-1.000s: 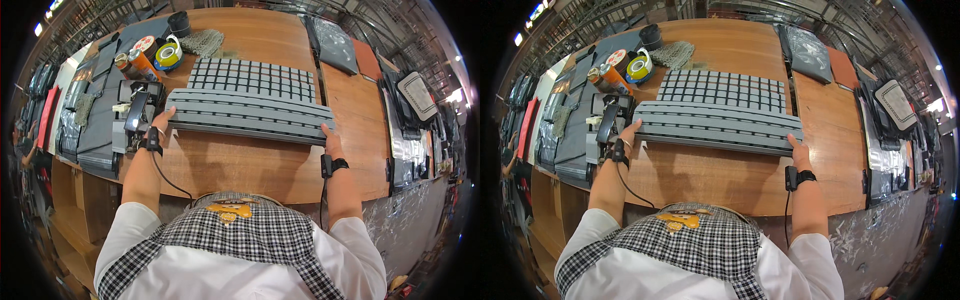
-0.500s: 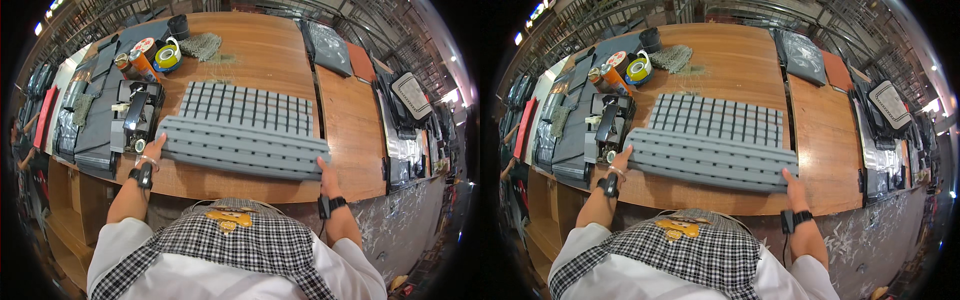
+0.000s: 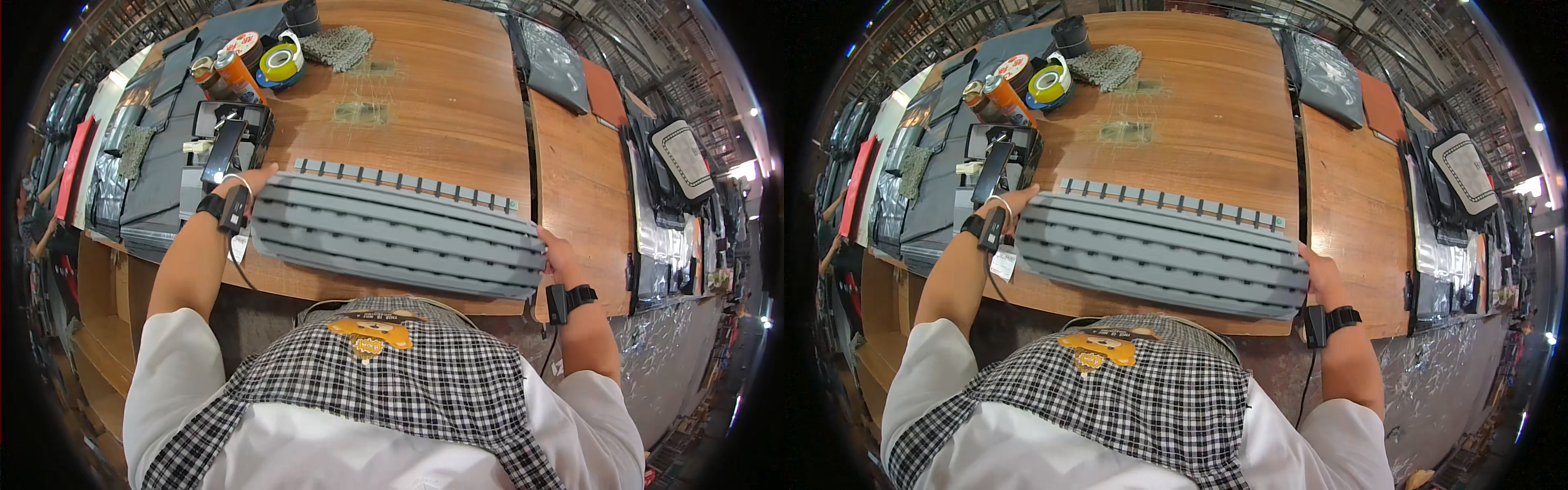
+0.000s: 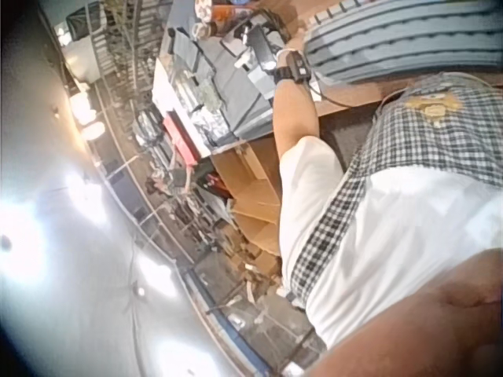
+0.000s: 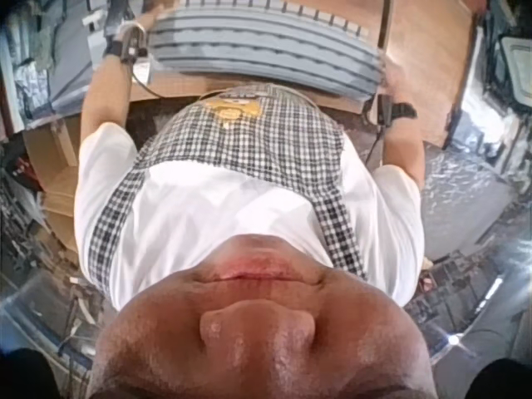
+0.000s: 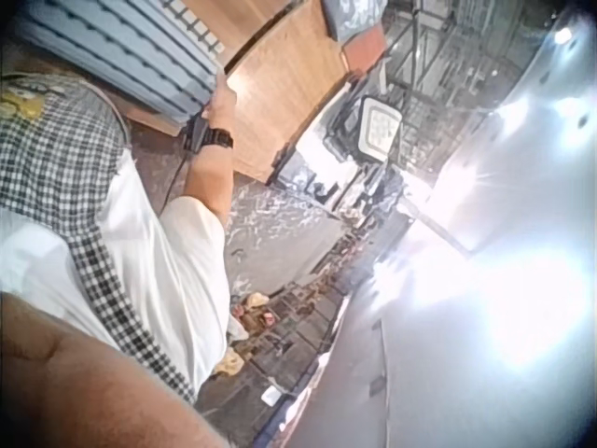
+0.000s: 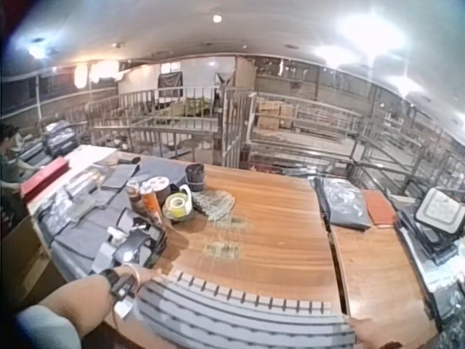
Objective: The person picks up a gray mat and labels, carries them to a table, and compares the labels. They unroll the mat, roll it back up, and place it into a gray plastic bag before pressing it flat.
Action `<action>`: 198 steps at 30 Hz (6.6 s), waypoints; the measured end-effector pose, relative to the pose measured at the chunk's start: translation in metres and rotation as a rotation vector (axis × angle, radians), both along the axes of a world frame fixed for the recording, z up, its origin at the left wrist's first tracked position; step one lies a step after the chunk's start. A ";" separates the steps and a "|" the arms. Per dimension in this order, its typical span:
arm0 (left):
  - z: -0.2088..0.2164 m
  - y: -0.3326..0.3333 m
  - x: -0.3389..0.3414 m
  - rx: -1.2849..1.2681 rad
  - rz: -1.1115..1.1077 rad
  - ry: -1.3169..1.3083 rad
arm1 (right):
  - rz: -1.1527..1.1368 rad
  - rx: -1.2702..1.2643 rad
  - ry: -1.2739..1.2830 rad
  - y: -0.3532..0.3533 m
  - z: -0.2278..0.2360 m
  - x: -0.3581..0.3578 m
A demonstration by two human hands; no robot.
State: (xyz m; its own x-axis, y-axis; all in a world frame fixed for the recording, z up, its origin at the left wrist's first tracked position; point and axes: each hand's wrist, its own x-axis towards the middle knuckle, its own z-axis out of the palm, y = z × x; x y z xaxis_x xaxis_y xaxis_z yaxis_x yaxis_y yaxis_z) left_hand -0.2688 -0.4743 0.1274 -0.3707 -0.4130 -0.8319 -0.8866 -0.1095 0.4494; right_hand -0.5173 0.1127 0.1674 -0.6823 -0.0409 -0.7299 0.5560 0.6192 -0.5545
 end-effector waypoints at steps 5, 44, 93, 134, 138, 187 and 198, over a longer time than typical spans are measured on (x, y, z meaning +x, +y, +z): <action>-0.011 0.017 0.016 0.216 0.292 0.462 | -0.205 -0.482 0.091 -0.004 -0.024 0.010; 0.004 0.102 0.025 -0.745 -1.107 0.503 | 0.565 0.110 0.811 -0.004 0.017 0.077; -0.018 0.110 -0.058 -0.308 -1.203 -0.178 | 1.290 0.129 0.833 -0.087 0.026 0.135; 0.003 0.075 -0.034 -1.244 -0.812 0.327 | 1.125 0.342 0.899 -0.160 0.038 -0.009; 0.032 0.125 -0.045 -1.258 -0.867 0.035 | 0.930 0.250 0.851 -0.174 0.028 -0.046; -0.002 -0.040 -0.129 -0.775 -0.192 0.794 | -0.212 -0.716 0.333 -0.117 -0.019 -0.185; -0.016 -0.014 -0.079 -0.667 -0.071 0.887 | -0.293 -0.714 0.247 -0.080 -0.030 -0.131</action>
